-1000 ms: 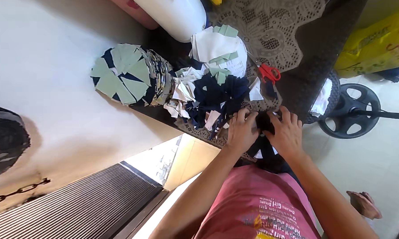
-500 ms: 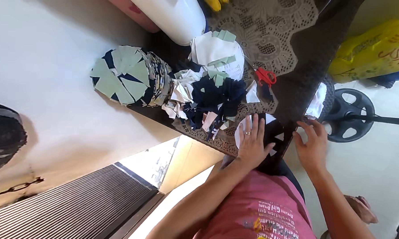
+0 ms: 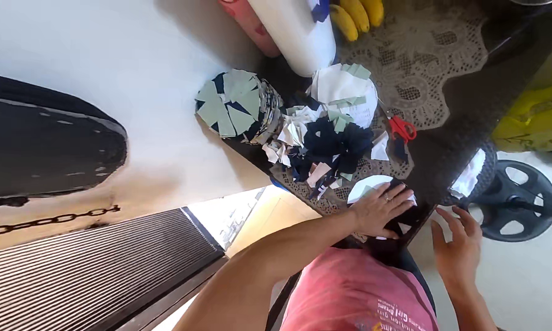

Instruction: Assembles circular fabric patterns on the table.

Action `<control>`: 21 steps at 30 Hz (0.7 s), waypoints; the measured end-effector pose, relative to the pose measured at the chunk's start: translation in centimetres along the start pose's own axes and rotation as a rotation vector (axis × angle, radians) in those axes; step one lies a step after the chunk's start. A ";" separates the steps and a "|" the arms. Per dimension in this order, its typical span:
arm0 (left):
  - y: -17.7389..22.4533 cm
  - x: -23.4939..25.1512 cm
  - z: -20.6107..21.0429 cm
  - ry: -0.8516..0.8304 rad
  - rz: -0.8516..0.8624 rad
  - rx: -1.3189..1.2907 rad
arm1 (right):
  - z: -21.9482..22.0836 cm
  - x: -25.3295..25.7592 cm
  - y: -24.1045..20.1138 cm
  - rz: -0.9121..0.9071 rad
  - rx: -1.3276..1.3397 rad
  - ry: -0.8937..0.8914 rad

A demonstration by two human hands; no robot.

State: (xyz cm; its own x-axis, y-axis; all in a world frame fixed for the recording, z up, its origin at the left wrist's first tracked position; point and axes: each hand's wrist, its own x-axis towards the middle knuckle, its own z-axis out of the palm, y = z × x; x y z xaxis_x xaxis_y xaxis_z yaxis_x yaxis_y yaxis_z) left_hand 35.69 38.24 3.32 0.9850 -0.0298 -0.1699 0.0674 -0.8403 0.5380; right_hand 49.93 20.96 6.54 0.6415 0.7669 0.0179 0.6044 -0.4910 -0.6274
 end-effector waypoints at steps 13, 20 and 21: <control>-5.1 -5.2 -11.2 0.357 -0.692 0.068 | 1.2 1.3 -2.6 -0.067 0.028 -0.014; -7.0 -5.7 -13.2 0.287 -0.781 -0.058 | 1.3 1.0 -3.0 -0.058 0.048 0.019; -7.2 -5.9 -13.6 0.301 -0.807 -0.118 | 1.4 0.9 -2.9 -0.052 0.051 0.023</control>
State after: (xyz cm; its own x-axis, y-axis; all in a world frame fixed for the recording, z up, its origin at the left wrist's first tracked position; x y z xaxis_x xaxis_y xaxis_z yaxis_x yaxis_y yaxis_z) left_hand 31.57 51.84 11.65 0.6281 0.7095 -0.3195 0.7630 -0.4809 0.4319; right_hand 48.10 23.67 7.34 0.6210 0.7808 0.0689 0.6128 -0.4288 -0.6638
